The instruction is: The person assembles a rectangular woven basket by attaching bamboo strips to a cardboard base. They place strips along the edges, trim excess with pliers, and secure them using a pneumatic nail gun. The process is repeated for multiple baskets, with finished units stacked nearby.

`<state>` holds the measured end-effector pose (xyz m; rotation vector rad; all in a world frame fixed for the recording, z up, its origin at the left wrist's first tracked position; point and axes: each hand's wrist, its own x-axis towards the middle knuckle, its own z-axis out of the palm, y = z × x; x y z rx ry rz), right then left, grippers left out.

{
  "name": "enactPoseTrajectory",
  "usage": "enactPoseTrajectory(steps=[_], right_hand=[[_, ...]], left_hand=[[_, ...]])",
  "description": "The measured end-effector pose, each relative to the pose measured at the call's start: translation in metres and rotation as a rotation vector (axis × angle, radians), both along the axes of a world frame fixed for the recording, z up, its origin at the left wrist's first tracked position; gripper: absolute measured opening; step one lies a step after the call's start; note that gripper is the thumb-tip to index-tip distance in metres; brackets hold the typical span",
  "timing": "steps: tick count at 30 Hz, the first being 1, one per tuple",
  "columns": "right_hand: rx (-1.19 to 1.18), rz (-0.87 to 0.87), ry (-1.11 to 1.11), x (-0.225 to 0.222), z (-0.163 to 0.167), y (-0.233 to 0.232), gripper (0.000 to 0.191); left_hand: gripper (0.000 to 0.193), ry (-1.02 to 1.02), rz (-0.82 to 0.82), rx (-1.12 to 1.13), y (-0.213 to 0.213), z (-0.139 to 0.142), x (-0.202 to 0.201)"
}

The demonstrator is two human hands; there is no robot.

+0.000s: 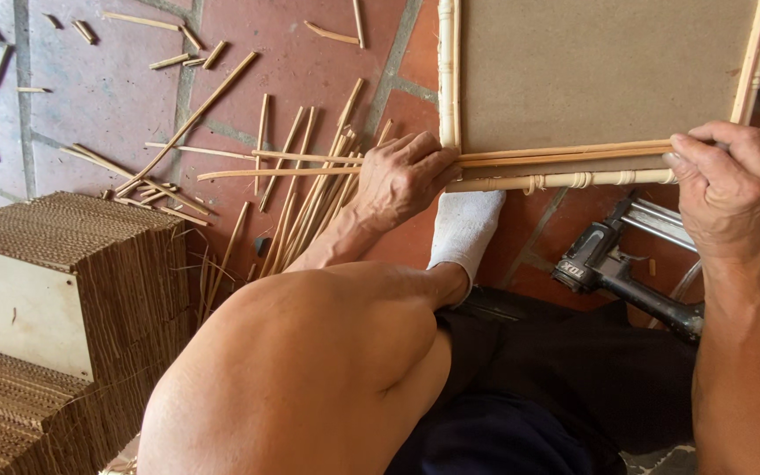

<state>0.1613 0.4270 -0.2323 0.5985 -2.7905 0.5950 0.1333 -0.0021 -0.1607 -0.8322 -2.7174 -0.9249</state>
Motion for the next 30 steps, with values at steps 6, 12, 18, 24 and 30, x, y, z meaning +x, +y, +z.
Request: enactPoseTrajectory(steps=[6,12,18,24,30], right_hand=[[0.016,0.001,0.006,-0.007,0.016,-0.014,0.007],[-0.147,-0.002,-0.1,-0.012,0.057,-0.014,0.015],[-0.162,-0.445,-0.361,-0.087,0.055,0.066,0.063],[0.487,-0.333,-0.569,-0.106,0.02,0.076,0.134],[0.704,-0.292,-0.552,-0.108,0.031,0.082,0.12]], left_hand=[[0.014,-0.003,-0.009,-0.001,0.001,-0.002,0.0],[0.012,0.088,0.0,-0.033,0.005,0.009,0.0],[0.015,-0.019,-0.047,0.01,0.011,0.026,0.001],[0.016,-0.043,0.077,0.049,-0.002,0.039,-0.004],[0.013,0.004,0.144,0.072,0.009,0.036,-0.02]])
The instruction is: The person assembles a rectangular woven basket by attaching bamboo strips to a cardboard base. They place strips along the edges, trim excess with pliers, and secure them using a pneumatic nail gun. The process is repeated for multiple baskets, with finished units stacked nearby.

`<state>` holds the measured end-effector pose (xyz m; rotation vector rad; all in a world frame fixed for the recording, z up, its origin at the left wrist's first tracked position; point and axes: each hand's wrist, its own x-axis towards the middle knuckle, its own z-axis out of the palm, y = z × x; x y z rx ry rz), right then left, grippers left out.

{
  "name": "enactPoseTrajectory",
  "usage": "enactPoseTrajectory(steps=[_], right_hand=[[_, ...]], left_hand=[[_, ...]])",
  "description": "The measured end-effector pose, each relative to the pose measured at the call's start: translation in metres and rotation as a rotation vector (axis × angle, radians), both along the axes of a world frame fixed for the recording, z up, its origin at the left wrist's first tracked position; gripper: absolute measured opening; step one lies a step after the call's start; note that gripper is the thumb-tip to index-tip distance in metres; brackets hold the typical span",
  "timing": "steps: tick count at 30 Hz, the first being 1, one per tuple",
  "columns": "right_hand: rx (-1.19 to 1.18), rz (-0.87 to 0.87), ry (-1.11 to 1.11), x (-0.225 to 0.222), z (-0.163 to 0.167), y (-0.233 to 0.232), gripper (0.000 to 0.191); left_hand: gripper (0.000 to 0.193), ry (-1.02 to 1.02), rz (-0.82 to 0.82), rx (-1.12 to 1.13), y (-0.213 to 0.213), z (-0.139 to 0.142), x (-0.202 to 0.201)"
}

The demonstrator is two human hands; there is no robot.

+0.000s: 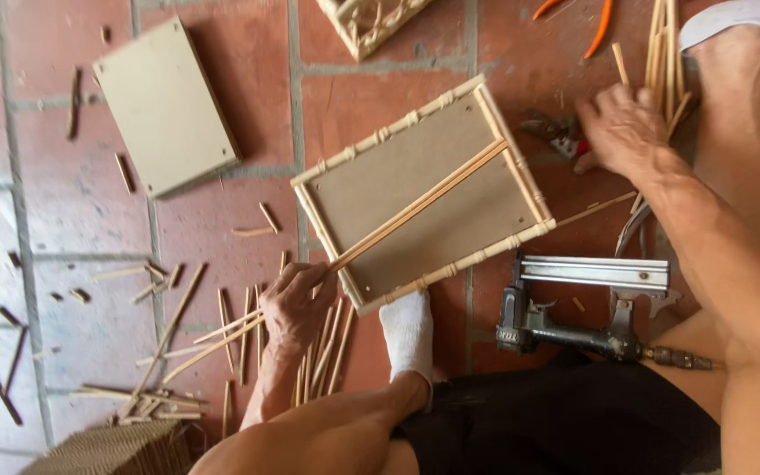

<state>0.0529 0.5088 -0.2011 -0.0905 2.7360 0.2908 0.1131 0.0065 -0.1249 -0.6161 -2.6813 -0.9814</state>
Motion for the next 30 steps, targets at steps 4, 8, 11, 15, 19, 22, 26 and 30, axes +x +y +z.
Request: enactPoseTrajectory(steps=[4,8,11,15,19,22,26,30], right_hand=[[-0.102,-0.049,-0.034,0.006,-0.012,0.0,0.073],[-0.523,-0.31,0.183,0.031,-0.015,-0.008,0.026],[-0.882,-0.663,0.241,0.053,-0.002,-0.011,0.022],[-1.084,-0.869,0.2,0.086,0.045,-0.026,0.022],[-1.319,-0.736,-0.003,0.122,0.078,-0.07,0.026],[-1.344,-0.65,0.009,0.128,0.086,-0.096,0.022],[-1.22,-0.761,-0.148,0.123,0.09,-0.115,0.022],[-1.206,-0.751,-0.079,0.123,0.091,-0.123,0.028]], left_hand=[[0.011,0.039,-0.022,0.019,0.025,-0.009,-0.03],[0.008,0.012,0.048,-0.039,0.046,-0.016,-0.064],[0.009,0.094,-0.028,0.027,0.068,-0.019,-0.082],[0.012,0.122,-0.096,0.07,0.11,-0.014,-0.098],[0.009,0.128,-0.135,0.055,0.162,-0.006,-0.1],[0.012,0.071,-0.179,0.064,0.194,-0.003,-0.09],[0.014,0.03,-0.195,-0.001,0.218,0.001,-0.077],[0.016,-0.035,-0.241,-0.018,0.224,0.004,-0.07]])
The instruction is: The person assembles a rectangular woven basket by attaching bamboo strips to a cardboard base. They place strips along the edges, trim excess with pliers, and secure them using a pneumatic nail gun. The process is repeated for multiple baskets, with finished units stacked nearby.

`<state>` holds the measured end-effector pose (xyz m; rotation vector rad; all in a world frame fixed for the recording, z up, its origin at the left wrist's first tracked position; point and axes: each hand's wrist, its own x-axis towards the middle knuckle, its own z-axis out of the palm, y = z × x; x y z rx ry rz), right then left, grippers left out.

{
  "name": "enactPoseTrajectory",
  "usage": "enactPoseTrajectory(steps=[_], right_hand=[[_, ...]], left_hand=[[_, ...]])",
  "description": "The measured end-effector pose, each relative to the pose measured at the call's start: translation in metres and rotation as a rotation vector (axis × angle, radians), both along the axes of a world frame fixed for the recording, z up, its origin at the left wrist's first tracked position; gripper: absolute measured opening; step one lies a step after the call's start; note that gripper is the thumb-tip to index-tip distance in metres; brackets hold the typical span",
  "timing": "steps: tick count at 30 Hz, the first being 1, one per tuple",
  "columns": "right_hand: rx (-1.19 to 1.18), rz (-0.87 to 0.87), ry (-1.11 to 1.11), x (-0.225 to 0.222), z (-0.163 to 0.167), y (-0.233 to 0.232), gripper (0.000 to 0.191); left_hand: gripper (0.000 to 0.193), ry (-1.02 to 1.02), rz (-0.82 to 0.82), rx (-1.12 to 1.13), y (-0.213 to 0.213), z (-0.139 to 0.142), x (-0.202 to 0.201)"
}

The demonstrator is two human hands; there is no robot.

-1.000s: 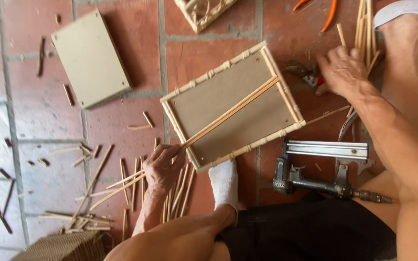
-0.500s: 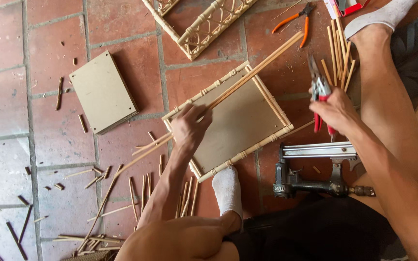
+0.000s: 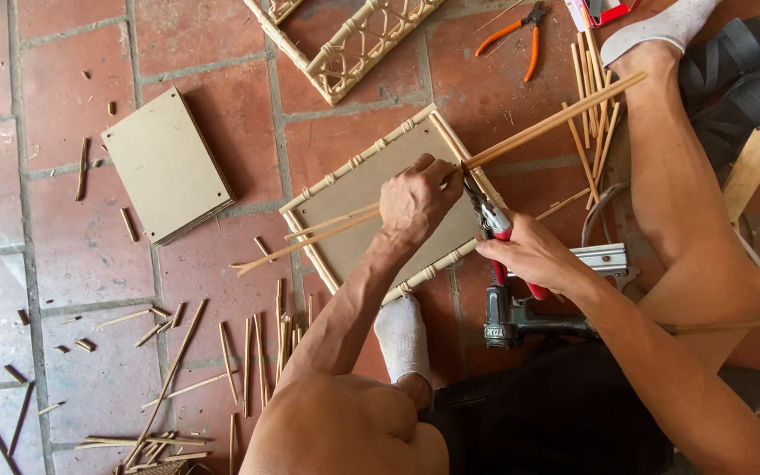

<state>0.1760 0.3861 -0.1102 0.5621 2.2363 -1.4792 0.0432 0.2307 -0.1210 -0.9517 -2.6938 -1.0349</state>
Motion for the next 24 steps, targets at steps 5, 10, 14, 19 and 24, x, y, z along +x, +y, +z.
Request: enactPoseTrajectory(steps=[5,10,14,19,24], right_hand=[[-0.03,-0.006,-0.044,0.004,-0.013,0.001,0.018],[-0.038,-0.07,0.165,-0.004,-0.037,-0.007,0.017],[-0.153,-0.114,0.224,-0.011,-0.049,-0.01,0.017],[-0.112,-0.078,0.218,-0.017,-0.054,-0.013,0.016],[-0.05,-0.168,0.169,-0.016,-0.044,-0.025,0.014]], left_hand=[[0.018,-0.088,-0.071,-0.086,0.001,-0.012,0.004],[0.021,-0.142,-0.06,-0.113,0.008,-0.028,-0.012],[0.019,-0.196,-0.076,-0.101,0.009,-0.037,-0.023],[0.015,-0.131,-0.111,-0.06,-0.002,-0.048,-0.024],[0.018,-0.137,-0.057,-0.035,-0.017,-0.053,-0.03]])
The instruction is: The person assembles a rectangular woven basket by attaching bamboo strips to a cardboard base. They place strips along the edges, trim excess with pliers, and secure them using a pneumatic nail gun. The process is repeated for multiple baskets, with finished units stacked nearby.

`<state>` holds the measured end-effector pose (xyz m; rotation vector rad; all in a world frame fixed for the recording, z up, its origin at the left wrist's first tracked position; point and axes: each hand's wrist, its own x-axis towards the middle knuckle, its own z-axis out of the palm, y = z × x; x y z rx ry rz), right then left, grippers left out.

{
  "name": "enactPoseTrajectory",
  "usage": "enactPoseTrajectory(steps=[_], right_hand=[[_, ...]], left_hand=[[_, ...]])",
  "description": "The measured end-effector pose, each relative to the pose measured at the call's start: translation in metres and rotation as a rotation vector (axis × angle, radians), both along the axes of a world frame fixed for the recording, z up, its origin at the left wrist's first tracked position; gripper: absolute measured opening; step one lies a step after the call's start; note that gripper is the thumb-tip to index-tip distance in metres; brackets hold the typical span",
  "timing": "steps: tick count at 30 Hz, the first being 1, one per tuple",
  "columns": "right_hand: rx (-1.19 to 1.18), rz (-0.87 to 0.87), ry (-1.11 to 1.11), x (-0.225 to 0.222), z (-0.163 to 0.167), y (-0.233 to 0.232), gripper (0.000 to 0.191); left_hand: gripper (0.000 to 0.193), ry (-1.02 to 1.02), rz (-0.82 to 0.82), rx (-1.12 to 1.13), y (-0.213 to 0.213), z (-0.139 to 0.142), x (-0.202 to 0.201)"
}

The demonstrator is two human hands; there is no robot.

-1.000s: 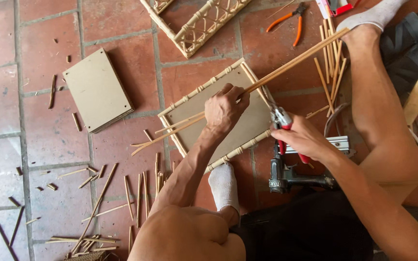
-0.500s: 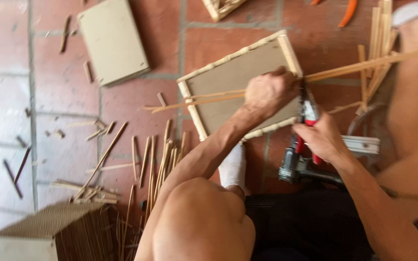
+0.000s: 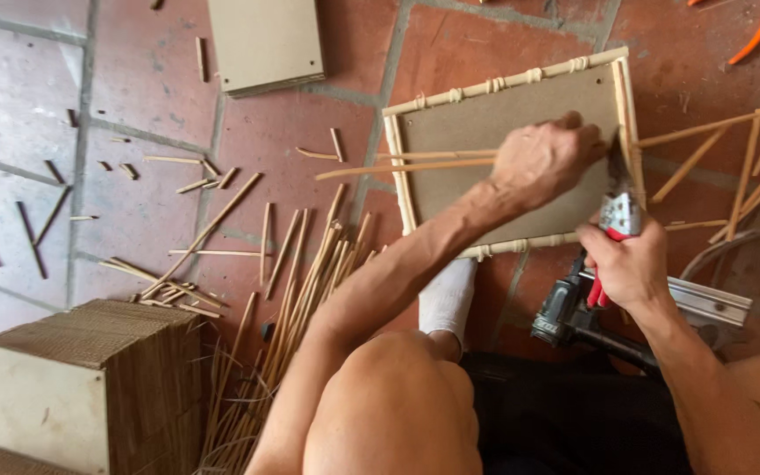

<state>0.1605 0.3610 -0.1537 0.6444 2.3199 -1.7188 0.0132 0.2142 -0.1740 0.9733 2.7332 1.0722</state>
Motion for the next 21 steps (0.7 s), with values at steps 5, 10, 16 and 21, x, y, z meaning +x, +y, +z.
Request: enactPoseTrajectory(steps=[5,10,16,21], right_hand=[[-0.003,0.008,0.18,-0.002,0.02,0.077,0.026],[0.275,-0.252,0.079,-0.018,-0.002,0.168,0.019],[0.873,0.13,-0.046,-0.08,-0.036,0.154,0.058],[1.218,0.541,0.107,-0.151,-0.043,0.122,0.052]], left_hand=[[0.007,0.26,0.062,0.045,-0.127,0.004,-0.04],[0.007,0.285,0.272,-0.194,-0.3,-0.012,-0.038],[0.013,0.259,0.219,-0.396,-0.337,-0.046,-0.013],[0.015,0.395,0.137,-0.45,-0.327,-0.057,-0.022]])
